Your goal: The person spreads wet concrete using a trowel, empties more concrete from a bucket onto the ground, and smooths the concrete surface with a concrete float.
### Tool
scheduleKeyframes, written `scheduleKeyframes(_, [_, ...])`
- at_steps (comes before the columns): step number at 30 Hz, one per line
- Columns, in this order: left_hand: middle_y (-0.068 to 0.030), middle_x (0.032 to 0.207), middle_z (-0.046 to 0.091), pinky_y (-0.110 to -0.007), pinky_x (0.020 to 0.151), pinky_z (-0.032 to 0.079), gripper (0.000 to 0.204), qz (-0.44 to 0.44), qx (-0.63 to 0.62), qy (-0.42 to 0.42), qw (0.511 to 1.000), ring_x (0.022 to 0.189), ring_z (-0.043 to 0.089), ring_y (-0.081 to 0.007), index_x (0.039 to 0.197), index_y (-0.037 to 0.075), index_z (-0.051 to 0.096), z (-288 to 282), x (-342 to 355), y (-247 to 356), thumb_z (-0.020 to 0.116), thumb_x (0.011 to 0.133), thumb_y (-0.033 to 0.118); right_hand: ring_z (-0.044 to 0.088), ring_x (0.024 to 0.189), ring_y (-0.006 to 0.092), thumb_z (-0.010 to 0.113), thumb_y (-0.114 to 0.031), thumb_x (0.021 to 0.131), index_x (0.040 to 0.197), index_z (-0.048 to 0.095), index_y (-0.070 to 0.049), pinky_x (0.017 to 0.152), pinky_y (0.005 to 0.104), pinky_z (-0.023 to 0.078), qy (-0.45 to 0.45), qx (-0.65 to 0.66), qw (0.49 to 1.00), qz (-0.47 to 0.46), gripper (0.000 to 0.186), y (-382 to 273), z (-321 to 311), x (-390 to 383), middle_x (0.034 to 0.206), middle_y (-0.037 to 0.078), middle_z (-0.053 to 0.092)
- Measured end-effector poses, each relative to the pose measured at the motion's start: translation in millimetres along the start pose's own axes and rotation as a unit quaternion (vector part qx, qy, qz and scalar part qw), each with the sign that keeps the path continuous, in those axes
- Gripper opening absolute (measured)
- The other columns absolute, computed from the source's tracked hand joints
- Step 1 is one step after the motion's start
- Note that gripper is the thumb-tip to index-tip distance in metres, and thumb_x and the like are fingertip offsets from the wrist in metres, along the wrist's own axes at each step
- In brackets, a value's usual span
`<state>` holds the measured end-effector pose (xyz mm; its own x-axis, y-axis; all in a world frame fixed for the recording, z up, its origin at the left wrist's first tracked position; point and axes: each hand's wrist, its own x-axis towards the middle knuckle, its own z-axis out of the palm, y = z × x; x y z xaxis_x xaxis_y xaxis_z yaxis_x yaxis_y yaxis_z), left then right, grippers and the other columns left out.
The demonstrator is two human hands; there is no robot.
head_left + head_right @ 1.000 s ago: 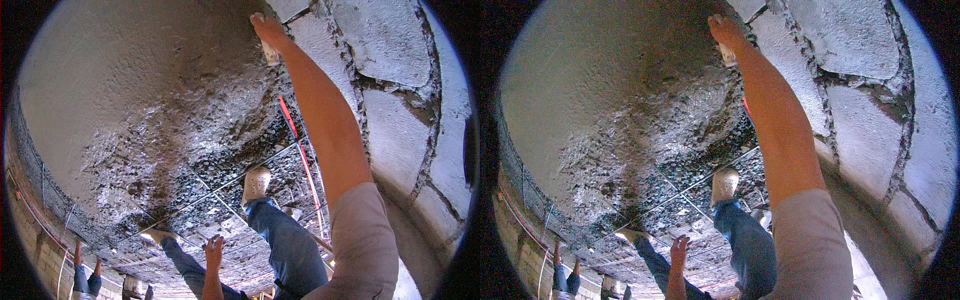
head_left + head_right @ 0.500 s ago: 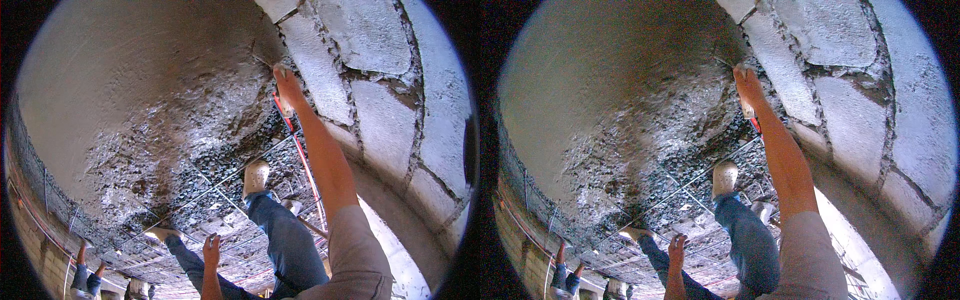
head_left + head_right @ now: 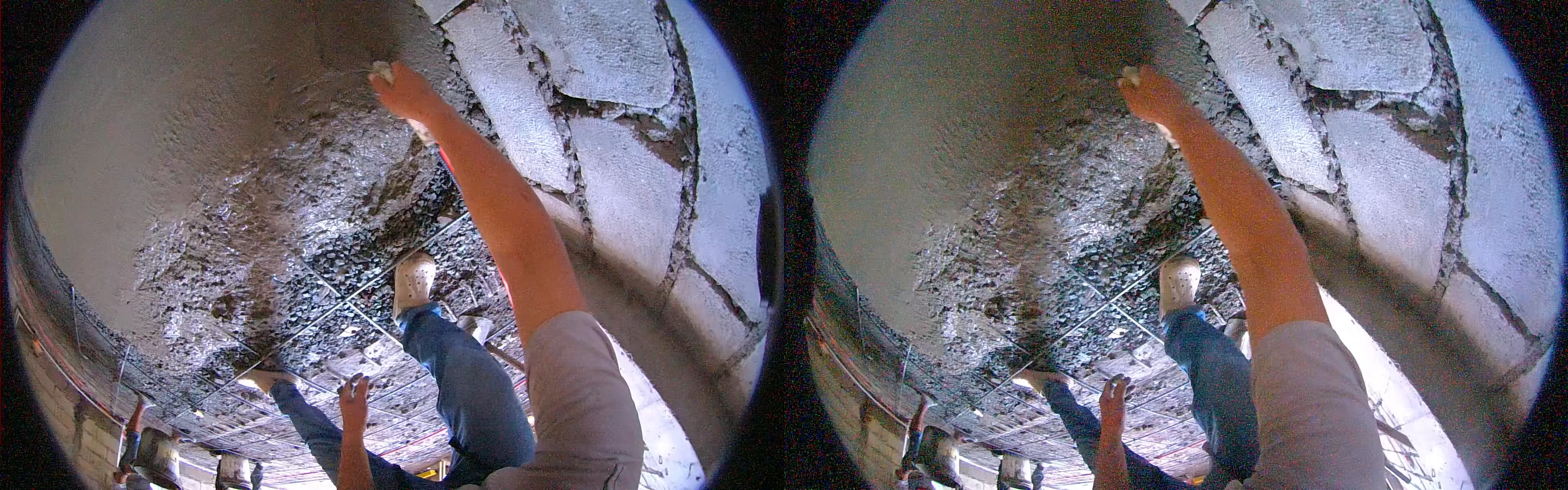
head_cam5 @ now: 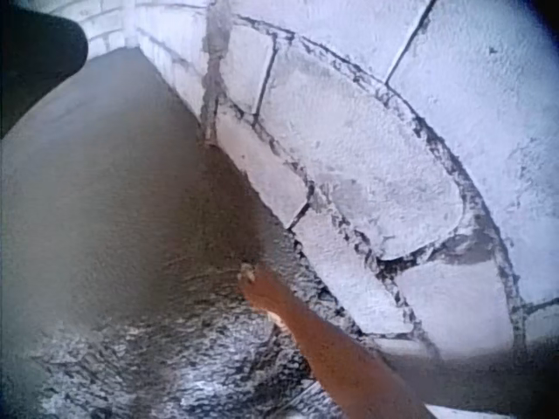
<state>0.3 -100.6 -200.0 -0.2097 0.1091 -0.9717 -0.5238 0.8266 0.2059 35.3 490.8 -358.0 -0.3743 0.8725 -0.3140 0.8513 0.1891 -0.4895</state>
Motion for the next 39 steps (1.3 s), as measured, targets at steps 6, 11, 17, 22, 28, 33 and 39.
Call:
scheduleKeyframes(6, [-0.0058,0.096,0.061,-0.022,0.077,0.045,0.03,0.014,-0.011,-0.002,1.0,0.088,0.057,-0.0108,0.112,0.0,0.057,-16,-4,14,0.06,0.091,0.02,0.059,0.089,0.0469,0.041,-0.04,0.094,0.116,0.051,-0.005,0.08,0.0529,0.049,-0.023,-0.029,0.999,0.039,0.043,10,-49,-15,0.104,0.029,0.054])
scheduleKeyframes(11, [-0.0075,0.098,0.061,-0.023,0.079,0.046,0.031,-0.024,-0.001,0.006,1.0,0.089,0.059,-0.0128,0.114,-0.001,0.056,-18,-10,30,0.059,0.091,0.019,0.059,0.08,0.0472,0.042,-0.032,0.093,0.12,0.05,-0.006,0.076,0.0516,0.051,0.016,-0.001,1.0,0.025,0.038,40,-41,-17,0.101,0.029,0.053])
scheduleKeyframes(17, [-0.0071,0.099,0.061,-0.024,0.08,0.045,0.034,0.001,-0.005,0.005,1.0,0.093,0.058,-0.013,0.114,-0.002,0.056,-26,-9,14,0.06,0.09,0.021,0.062,0.083,0.0438,0.051,-0.048,0.088,0.1,0.052,0.007,0.07,0.0483,0.048,0.095,-0.003,0.995,0.029,0.056,47,-14,-50,0.087,0.03,0.061])
scheduleKeyframes(22, [-0.0085,0.1,0.063,-0.027,0.082,0.045,0.037,-0.01,0.006,0.003,1.0,0.093,0.059,-0.0146,0.116,-0.002,0.056,-29,-8,-9,0.061,0.09,0.023,0.061,0.084,0.044,0.05,-0.048,0.089,0.1,0.053,0.005,0.073,0.0489,0.047,0.047,0.153,0.964,0.214,0.054,24,-15,-83,0.088,0.029,0.061])
scheduleKeyframes(28, [-0.0104,0.097,0.065,-0.028,0.08,0.046,0.033,0.009,0.037,0.012,0.999,0.088,0.06,-0.0159,0.113,0.002,0.058,-24,-7,3,0.06,0.09,0.026,0.057,0.1,0.0425,0.044,-0.043,0.092,0.116,0.05,0.001,0.08,0.0487,0.047,0.055,0.004,0.997,0.061,0.05,41,-28,-46,0.109,0.031,0.056])
scheduleKeyframes(33, [-0.0033,0.085,0.062,-0.024,0.072,0.045,0.033,-0.016,0.051,0.062,0.997,0.078,0.058,-0.0119,0.112,0.001,0.058,-40,-3,3,0.061,0.09,0.027,0.053,0.11,0.0429,0.046,-0.057,0.088,0.131,0.039,0.007,0.091,0.0462,0.044,-0.029,0.112,0.993,0.006,0.077,-16,-30,34,0.12,0.034,0.05])
scheduleKeyframes(39, [-0.0083,0.093,0.062,-0.026,0.078,0.046,0.035,0.004,-0.066,0.012,0.998,0.084,0.058,-0.0132,0.111,-0.002,0.057,4,6,-4,0.061,0.09,0.026,0.047,0.122,0.0306,0.058,-0.043,0.086,0.139,0.034,-0.003,0.092,0.0435,0.045,-0.068,-0.438,0.886,-0.138,0.071,36,-23,109,0.132,0.015,0.049])
